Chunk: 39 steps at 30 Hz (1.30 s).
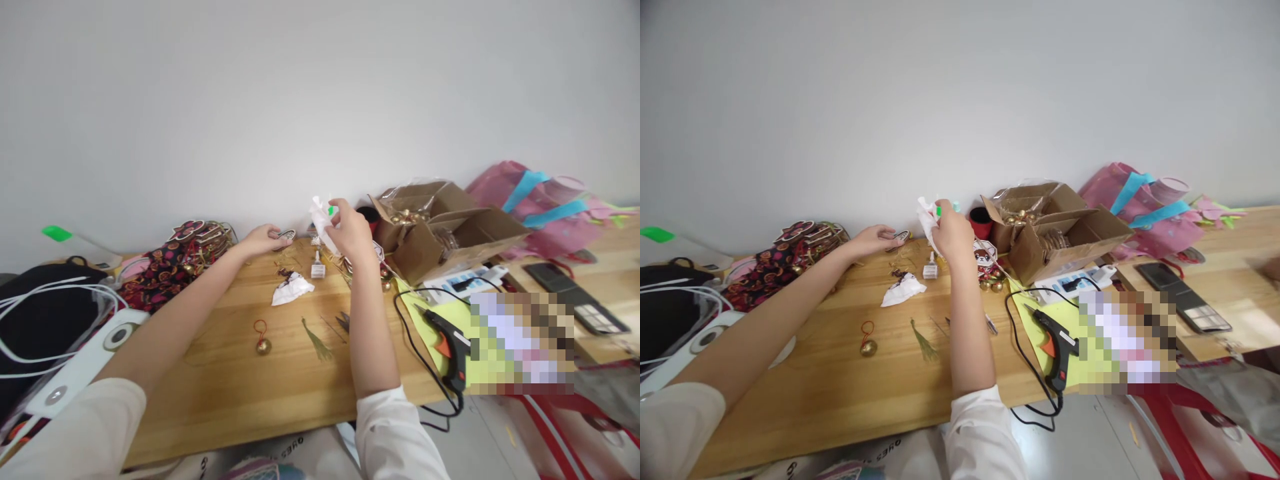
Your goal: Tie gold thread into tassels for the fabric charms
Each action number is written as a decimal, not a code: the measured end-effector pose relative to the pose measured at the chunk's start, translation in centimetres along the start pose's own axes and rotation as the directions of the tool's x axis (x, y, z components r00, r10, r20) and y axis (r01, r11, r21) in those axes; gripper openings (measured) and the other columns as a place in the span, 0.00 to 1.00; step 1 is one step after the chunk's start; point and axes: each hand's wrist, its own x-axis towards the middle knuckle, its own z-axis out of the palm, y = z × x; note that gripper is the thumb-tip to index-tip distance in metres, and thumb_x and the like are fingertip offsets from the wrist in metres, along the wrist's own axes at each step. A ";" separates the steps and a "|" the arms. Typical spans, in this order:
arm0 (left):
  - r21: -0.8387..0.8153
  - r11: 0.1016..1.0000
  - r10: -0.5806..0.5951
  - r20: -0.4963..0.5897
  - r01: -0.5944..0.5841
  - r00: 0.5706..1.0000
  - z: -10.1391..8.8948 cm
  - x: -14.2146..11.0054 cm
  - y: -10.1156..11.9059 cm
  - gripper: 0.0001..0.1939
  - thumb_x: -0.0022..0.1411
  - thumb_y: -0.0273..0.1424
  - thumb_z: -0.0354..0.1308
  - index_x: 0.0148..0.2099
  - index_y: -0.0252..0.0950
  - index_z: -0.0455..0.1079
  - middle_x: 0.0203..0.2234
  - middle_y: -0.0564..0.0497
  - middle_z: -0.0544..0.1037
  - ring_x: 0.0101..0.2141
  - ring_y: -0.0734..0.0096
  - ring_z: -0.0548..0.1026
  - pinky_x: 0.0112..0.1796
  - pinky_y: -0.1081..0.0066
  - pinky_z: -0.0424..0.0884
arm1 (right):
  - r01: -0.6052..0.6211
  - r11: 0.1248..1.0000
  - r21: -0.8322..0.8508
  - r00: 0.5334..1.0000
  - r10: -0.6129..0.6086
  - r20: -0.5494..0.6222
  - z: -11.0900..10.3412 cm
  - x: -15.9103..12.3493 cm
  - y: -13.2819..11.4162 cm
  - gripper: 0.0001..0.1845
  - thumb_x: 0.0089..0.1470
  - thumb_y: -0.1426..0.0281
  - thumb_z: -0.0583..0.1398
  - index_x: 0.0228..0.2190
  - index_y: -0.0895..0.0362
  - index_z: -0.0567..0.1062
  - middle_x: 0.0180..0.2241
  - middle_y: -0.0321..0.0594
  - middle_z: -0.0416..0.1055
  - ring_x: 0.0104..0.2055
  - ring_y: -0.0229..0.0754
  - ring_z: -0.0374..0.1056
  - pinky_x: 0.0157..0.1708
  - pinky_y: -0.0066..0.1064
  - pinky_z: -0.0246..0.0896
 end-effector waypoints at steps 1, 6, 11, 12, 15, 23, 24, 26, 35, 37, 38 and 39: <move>-0.008 1.000 -0.003 -0.007 0.002 1.000 -0.2 0.1 0.0 0.19 0.67 0.37 0.58 0.56 0.34 0.68 0.51 0.43 0.73 0.48 0.59 0.75 0.47 0.54 0.75 | 0.000 1.000 0.002 1.000 0.000 -0.001 0.0 0.0 0.0 0.29 0.52 0.78 0.56 0.56 0.57 0.66 0.43 0.45 0.78 0.48 0.53 0.72 0.48 0.40 0.64; -0.024 1.000 0.016 -0.023 -0.016 1.000 -1.4 0.5 0.1 0.19 0.67 0.37 0.58 0.57 0.34 0.67 0.52 0.43 0.73 0.48 0.59 0.75 0.47 0.54 0.75 | -0.011 1.000 0.011 1.000 0.011 0.000 -0.2 0.0 0.2 0.28 0.52 0.78 0.57 0.56 0.56 0.66 0.43 0.45 0.78 0.48 0.53 0.72 0.47 0.40 0.64; 0.020 0.999 0.050 -0.005 -0.050 0.999 -0.7 0.7 0.3 0.19 0.68 0.37 0.58 0.57 0.34 0.67 0.51 0.43 0.74 0.47 0.59 0.75 0.47 0.54 0.75 | -0.014 1.000 0.020 1.000 0.014 -0.005 -0.2 0.0 0.2 0.28 0.52 0.78 0.57 0.56 0.56 0.66 0.42 0.45 0.78 0.48 0.53 0.73 0.46 0.39 0.64; 0.036 0.997 0.061 0.005 -0.061 0.998 -0.1 0.6 0.3 0.19 0.68 0.37 0.58 0.57 0.34 0.68 0.51 0.43 0.74 0.47 0.59 0.75 0.46 0.55 0.76 | -0.013 1.000 0.021 1.000 0.013 -0.007 -0.2 0.1 0.2 0.28 0.52 0.78 0.57 0.56 0.56 0.67 0.42 0.45 0.78 0.47 0.53 0.73 0.46 0.39 0.64; 0.094 0.989 0.109 0.034 -0.112 0.993 2.1 0.4 0.4 0.18 0.67 0.37 0.58 0.56 0.34 0.68 0.50 0.43 0.74 0.47 0.59 0.76 0.46 0.55 0.76 | -0.009 1.000 0.020 1.000 0.010 -0.009 -0.1 0.1 0.2 0.28 0.52 0.78 0.57 0.55 0.56 0.67 0.41 0.44 0.78 0.47 0.52 0.73 0.46 0.39 0.64; 0.288 0.942 0.165 0.051 -0.172 0.985 2.1 0.5 0.1 0.17 0.68 0.37 0.58 0.55 0.34 0.69 0.52 0.44 0.74 0.48 0.58 0.75 0.48 0.54 0.75 | 0.008 1.000 0.020 1.000 -0.008 -0.016 0.1 0.2 0.3 0.28 0.52 0.78 0.57 0.56 0.57 0.67 0.42 0.45 0.78 0.47 0.53 0.72 0.45 0.40 0.63; 0.313 0.937 0.146 0.049 -0.154 0.988 1.5 0.6 -0.2 0.17 0.68 0.37 0.58 0.55 0.34 0.69 0.51 0.44 0.74 0.48 0.59 0.75 0.47 0.55 0.75 | 0.010 1.000 0.022 1.000 -0.010 -0.016 0.1 0.2 0.3 0.28 0.52 0.78 0.57 0.56 0.57 0.67 0.42 0.45 0.78 0.47 0.53 0.72 0.45 0.40 0.63; 0.358 0.926 0.107 0.051 -0.118 0.993 0.7 0.6 -0.9 0.16 0.68 0.36 0.57 0.54 0.35 0.70 0.51 0.44 0.74 0.48 0.60 0.75 0.47 0.56 0.75 | 0.012 1.000 0.025 1.000 -0.011 -0.013 0.1 0.2 0.1 0.28 0.51 0.78 0.57 0.55 0.57 0.67 0.42 0.45 0.78 0.46 0.53 0.73 0.45 0.40 0.63; 0.452 0.888 0.028 0.122 -0.080 0.992 2.1 0.8 -2.2 0.16 0.67 0.36 0.58 0.54 0.35 0.70 0.51 0.44 0.74 0.47 0.60 0.75 0.46 0.58 0.76 | 0.015 1.000 0.025 1.000 -0.015 0.000 0.2 0.4 0.0 0.28 0.52 0.78 0.57 0.55 0.58 0.68 0.41 0.46 0.78 0.47 0.54 0.72 0.44 0.40 0.63; 0.464 0.882 0.022 0.121 -0.076 0.992 2.1 1.0 -2.1 0.16 0.67 0.36 0.58 0.54 0.36 0.70 0.51 0.45 0.74 0.47 0.60 0.75 0.46 0.58 0.76 | 0.014 1.000 0.027 1.000 -0.014 -0.002 0.2 0.4 0.1 0.28 0.52 0.78 0.57 0.55 0.58 0.68 0.41 0.46 0.78 0.47 0.54 0.72 0.44 0.40 0.63; 0.471 0.879 0.020 0.120 -0.074 0.993 2.1 1.1 -2.0 0.16 0.67 0.36 0.59 0.54 0.36 0.70 0.51 0.45 0.74 0.47 0.60 0.75 0.46 0.58 0.76 | 0.013 0.999 0.029 1.000 -0.013 -0.004 0.2 0.4 0.1 0.28 0.52 0.78 0.57 0.55 0.58 0.68 0.41 0.46 0.78 0.47 0.53 0.72 0.44 0.39 0.62; 0.477 0.876 0.018 0.118 -0.072 0.993 2.0 1.2 -1.9 0.16 0.67 0.36 0.59 0.55 0.36 0.70 0.51 0.44 0.74 0.47 0.60 0.75 0.45 0.58 0.76 | 0.013 0.999 0.031 1.000 -0.012 -0.006 0.2 0.4 0.1 0.28 0.52 0.79 0.57 0.55 0.58 0.68 0.41 0.46 0.78 0.47 0.53 0.72 0.44 0.39 0.62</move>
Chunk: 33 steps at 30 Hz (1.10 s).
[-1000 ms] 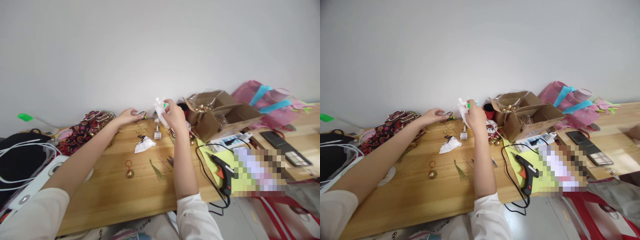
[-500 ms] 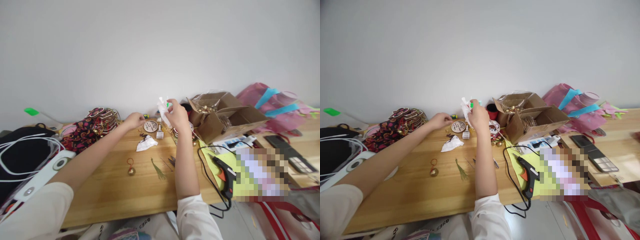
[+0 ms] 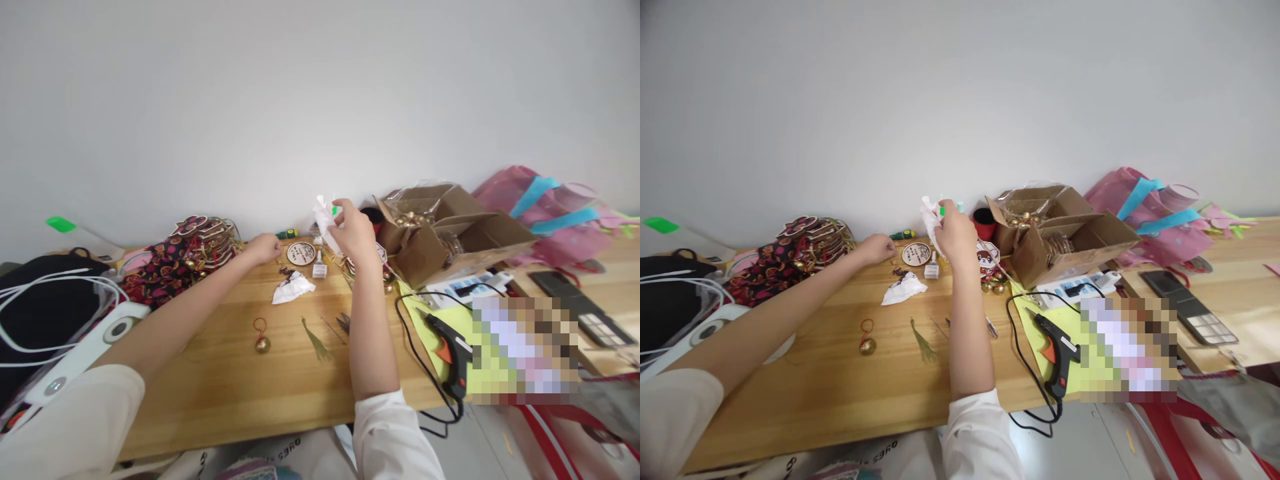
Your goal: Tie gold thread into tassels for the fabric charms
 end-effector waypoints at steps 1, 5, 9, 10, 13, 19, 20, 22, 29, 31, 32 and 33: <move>0.008 1.000 -0.002 -0.001 0.002 1.000 -0.1 0.1 0.1 0.16 0.67 0.36 0.59 0.55 0.36 0.69 0.51 0.44 0.74 0.47 0.60 0.75 0.45 0.58 0.76 | -0.001 1.000 0.002 1.000 0.001 -0.002 0.0 0.0 0.0 0.28 0.51 0.79 0.56 0.55 0.58 0.68 0.41 0.46 0.78 0.46 0.53 0.72 0.44 0.39 0.62; 0.047 0.999 0.000 0.000 0.000 1.000 -0.3 0.1 0.5 0.17 0.67 0.36 0.59 0.55 0.36 0.69 0.51 0.44 0.74 0.48 0.59 0.75 0.46 0.58 0.76 | 0.002 1.000 0.006 1.000 -0.002 -0.011 0.0 -0.1 0.1 0.28 0.50 0.78 0.56 0.54 0.58 0.68 0.40 0.46 0.78 0.45 0.51 0.72 0.43 0.38 0.62; 0.081 0.996 0.029 0.012 -0.030 1.000 -0.5 0.0 0.7 0.16 0.67 0.36 0.59 0.55 0.36 0.69 0.51 0.44 0.74 0.48 0.60 0.75 0.46 0.58 0.76 | 0.003 1.000 0.004 1.000 -0.003 -0.017 -0.1 -0.1 0.3 0.28 0.51 0.78 0.55 0.54 0.58 0.67 0.40 0.46 0.78 0.45 0.51 0.72 0.43 0.38 0.62; 0.089 0.995 0.035 0.017 -0.037 0.999 -0.5 0.0 0.7 0.16 0.67 0.36 0.59 0.55 0.37 0.69 0.51 0.44 0.74 0.48 0.60 0.75 0.46 0.58 0.76 | 0.002 1.000 0.004 1.000 -0.002 -0.016 -0.1 -0.1 0.3 0.28 0.51 0.78 0.55 0.55 0.58 0.67 0.40 0.46 0.78 0.46 0.51 0.72 0.44 0.38 0.62; 0.118 0.992 0.050 0.028 -0.053 0.998 -0.8 -0.3 0.5 0.16 0.67 0.36 0.58 0.55 0.37 0.69 0.51 0.44 0.74 0.47 0.60 0.75 0.46 0.58 0.76 | -0.005 1.000 0.004 1.000 0.005 -0.006 -0.2 -0.1 0.3 0.28 0.51 0.78 0.56 0.54 0.58 0.67 0.41 0.46 0.78 0.46 0.52 0.72 0.44 0.39 0.62; 0.170 0.983 0.059 0.031 -0.063 0.998 -2.5 -1.1 -0.4 0.15 0.68 0.36 0.58 0.54 0.37 0.70 0.51 0.44 0.74 0.47 0.61 0.75 0.46 0.58 0.76 | -0.009 1.000 0.010 1.000 0.009 0.008 -0.2 -0.1 0.1 0.28 0.52 0.78 0.56 0.55 0.58 0.67 0.42 0.46 0.78 0.47 0.52 0.72 0.46 0.39 0.63; 0.175 0.983 0.058 0.030 -0.063 0.998 -2.9 -1.3 -0.5 0.15 0.68 0.36 0.58 0.54 0.37 0.70 0.51 0.44 0.74 0.47 0.61 0.75 0.46 0.58 0.76 | -0.009 1.000 0.011 1.000 0.008 0.009 -0.2 -0.1 0.1 0.28 0.52 0.79 0.56 0.55 0.58 0.67 0.42 0.46 0.78 0.47 0.52 0.72 0.46 0.39 0.63; 0.184 0.981 0.058 0.025 -0.061 0.998 -3.6 -1.5 -0.6 0.15 0.68 0.36 0.58 0.53 0.36 0.70 0.51 0.45 0.74 0.47 0.61 0.75 0.46 0.59 0.76 | -0.008 1.000 0.010 1.000 0.008 0.010 -0.3 -0.1 0.1 0.28 0.52 0.79 0.56 0.55 0.58 0.67 0.41 0.46 0.78 0.47 0.52 0.72 0.46 0.39 0.63; 0.237 0.968 0.073 0.036 -0.079 0.997 -5.6 -1.9 -1.2 0.15 0.68 0.36 0.58 0.53 0.35 0.70 0.50 0.45 0.75 0.46 0.61 0.76 0.45 0.58 0.76 | -0.006 1.000 0.008 1.000 0.006 0.006 -0.1 0.0 0.2 0.28 0.51 0.78 0.56 0.55 0.57 0.67 0.41 0.45 0.78 0.47 0.53 0.72 0.45 0.40 0.63; 0.259 0.960 0.090 0.065 -0.104 0.994 -6.2 -1.8 -1.3 0.15 0.68 0.36 0.58 0.53 0.35 0.70 0.49 0.45 0.75 0.46 0.61 0.76 0.45 0.59 0.76 | 0.000 1.000 0.007 1.000 0.000 0.003 0.0 0.0 0.3 0.28 0.51 0.78 0.56 0.55 0.57 0.67 0.41 0.45 0.78 0.47 0.53 0.72 0.45 0.40 0.63; 0.273 0.955 0.099 0.076 -0.116 0.992 -6.5 -1.8 -1.3 0.15 0.68 0.36 0.58 0.53 0.35 0.70 0.49 0.45 0.75 0.45 0.61 0.76 0.45 0.59 0.76 | 0.004 1.000 0.007 1.000 -0.004 0.000 0.1 0.0 0.3 0.28 0.51 0.78 0.56 0.55 0.57 0.68 0.41 0.45 0.78 0.47 0.53 0.72 0.45 0.40 0.63; 0.290 0.949 0.106 0.083 -0.126 0.991 -6.7 -1.8 -1.3 0.15 0.68 0.36 0.58 0.53 0.35 0.70 0.49 0.45 0.75 0.45 0.61 0.76 0.45 0.59 0.76 | 0.009 1.000 0.006 1.000 -0.009 -0.002 0.1 0.0 0.3 0.28 0.51 0.78 0.56 0.55 0.57 0.68 0.41 0.45 0.78 0.47 0.53 0.72 0.45 0.40 0.64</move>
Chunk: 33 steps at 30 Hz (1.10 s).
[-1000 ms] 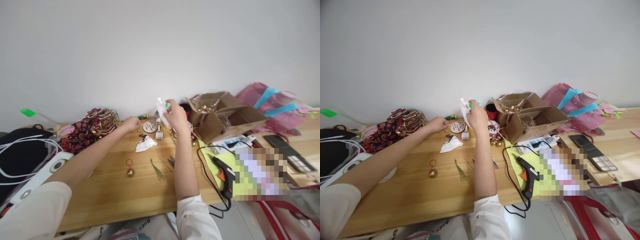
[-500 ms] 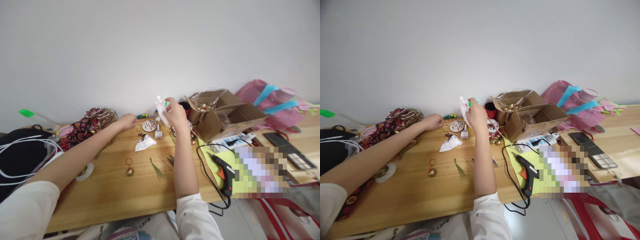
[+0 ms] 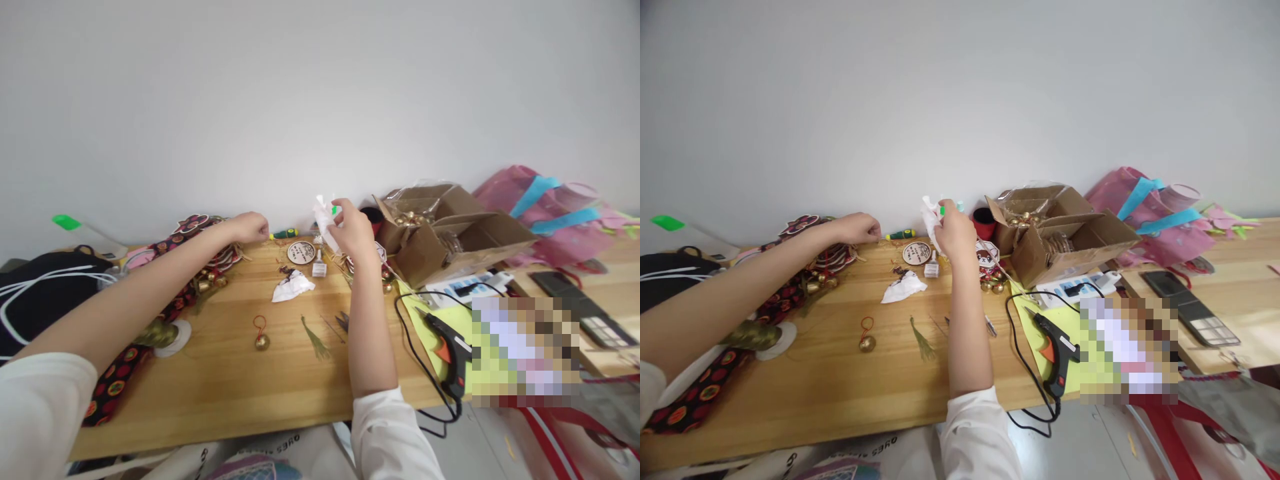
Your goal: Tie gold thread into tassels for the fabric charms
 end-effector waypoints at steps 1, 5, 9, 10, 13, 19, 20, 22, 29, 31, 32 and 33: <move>0.022 1.000 0.006 0.002 -0.006 1.000 -0.2 0.0 0.0 0.15 0.68 0.36 0.58 0.53 0.35 0.70 0.49 0.45 0.75 0.46 0.61 0.76 0.45 0.58 0.76 | 0.006 1.000 -0.001 1.000 -0.006 -0.002 0.1 0.0 0.0 0.28 0.51 0.78 0.56 0.54 0.56 0.68 0.41 0.45 0.78 0.47 0.53 0.72 0.45 0.40 0.64; 0.112 0.993 0.028 -0.004 -0.027 1.000 -0.8 0.3 0.0 0.15 0.67 0.35 0.58 0.54 0.35 0.70 0.50 0.44 0.74 0.47 0.60 0.75 0.47 0.56 0.75 | 0.018 1.000 -0.004 1.000 -0.018 -0.009 0.2 0.0 0.2 0.27 0.51 0.77 0.56 0.54 0.57 0.68 0.41 0.46 0.78 0.46 0.52 0.73 0.45 0.40 0.64; 0.162 0.986 0.050 -0.025 -0.046 0.998 -1.8 0.8 0.0 0.16 0.67 0.36 0.58 0.54 0.35 0.70 0.51 0.44 0.74 0.48 0.59 0.75 0.48 0.55 0.74 | 0.012 1.000 -0.009 1.000 -0.013 -0.010 0.1 0.0 0.2 0.28 0.51 0.77 0.56 0.54 0.57 0.68 0.41 0.45 0.78 0.46 0.52 0.73 0.45 0.40 0.64; 0.169 0.984 0.053 -0.033 -0.047 0.998 -2.1 0.9 -0.1 0.16 0.67 0.36 0.58 0.54 0.34 0.70 0.51 0.44 0.74 0.48 0.59 0.75 0.48 0.55 0.74 | 0.011 1.000 -0.010 1.000 -0.011 -0.009 0.0 0.0 0.2 0.28 0.51 0.77 0.56 0.54 0.57 0.68 0.41 0.45 0.78 0.46 0.52 0.73 0.45 0.40 0.64; 0.189 0.981 0.050 -0.067 -0.037 0.996 -3.4 0.9 -0.3 0.15 0.67 0.36 0.59 0.52 0.33 0.70 0.50 0.44 0.75 0.48 0.59 0.75 0.49 0.54 0.73 | 0.013 1.000 -0.014 1.000 -0.013 -0.005 0.0 0.0 0.2 0.28 0.51 0.77 0.56 0.54 0.57 0.68 0.41 0.45 0.78 0.46 0.52 0.73 0.45 0.39 0.64; 0.230 0.973 0.030 -0.112 -0.003 0.993 -5.0 0.5 -0.8 0.13 0.67 0.35 0.59 0.48 0.32 0.72 0.47 0.44 0.76 0.48 0.59 0.75 0.51 0.52 0.71 | 0.029 0.999 -0.028 0.999 -0.028 0.038 0.8 0.4 0.2 0.28 0.52 0.79 0.56 0.55 0.57 0.67 0.40 0.44 0.78 0.48 0.52 0.73 0.48 0.41 0.65; 0.229 0.973 0.031 -0.112 -0.005 0.993 -5.2 0.4 -0.9 0.13 0.67 0.36 0.58 0.48 0.32 0.72 0.47 0.45 0.76 0.48 0.59 0.74 0.51 0.52 0.71 | 0.032 0.999 -0.033 0.998 -0.030 0.052 1.1 0.5 0.1 0.27 0.53 0.79 0.56 0.55 0.57 0.67 0.41 0.44 0.78 0.48 0.51 0.73 0.48 0.41 0.65; 0.217 0.976 0.038 -0.111 -0.013 0.993 -5.4 0.4 -0.9 0.14 0.67 0.37 0.58 0.49 0.32 0.72 0.48 0.45 0.76 0.48 0.59 0.75 0.50 0.53 0.71 | 0.039 0.998 -0.047 0.996 -0.035 0.085 1.9 0.6 -0.3 0.25 0.56 0.78 0.57 0.56 0.58 0.67 0.42 0.44 0.77 0.48 0.50 0.73 0.50 0.43 0.65; 0.126 0.991 0.054 -0.136 -0.037 0.989 -6.3 0.7 -0.6 0.16 0.67 0.36 0.59 0.54 0.34 0.70 0.51 0.44 0.74 0.48 0.59 0.75 0.48 0.54 0.74 | 0.108 0.990 -0.090 0.963 -0.082 0.256 5.9 0.1 -2.9 0.19 0.63 0.63 0.60 0.53 0.58 0.70 0.49 0.45 0.72 0.47 0.45 0.72 0.47 0.45 0.71; 0.096 0.995 0.057 -0.153 -0.043 0.987 -6.5 0.9 -0.4 0.17 0.67 0.36 0.59 0.54 0.34 0.69 0.51 0.44 0.74 0.49 0.59 0.75 0.48 0.54 0.74 | 0.134 0.986 -0.098 0.947 -0.099 0.305 7.3 -0.1 -3.7 0.19 0.62 0.63 0.60 0.52 0.58 0.70 0.50 0.45 0.71 0.48 0.45 0.72 0.47 0.44 0.71; 0.086 0.995 0.059 -0.159 -0.046 0.986 -6.7 1.0 -0.4 0.17 0.67 0.36 0.59 0.55 0.35 0.69 0.52 0.44 0.74 0.49 0.59 0.75 0.48 0.55 0.74 | 0.145 0.984 -0.102 0.940 -0.105 0.325 8.0 -0.1 -4.1 0.19 0.62 0.63 0.60 0.52 0.58 0.70 0.50 0.45 0.71 0.48 0.45 0.72 0.47 0.44 0.71; 0.080 0.996 0.060 -0.164 -0.047 0.985 -6.8 1.1 -0.3 0.17 0.67 0.36 0.59 0.55 0.35 0.69 0.52 0.44 0.74 0.49 0.59 0.75 0.48 0.55 0.74 | 0.154 0.982 -0.105 0.934 -0.110 0.340 8.7 -0.1 -4.5 0.19 0.62 0.63 0.60 0.52 0.57 0.70 0.50 0.45 0.71 0.48 0.45 0.72 0.47 0.44 0.71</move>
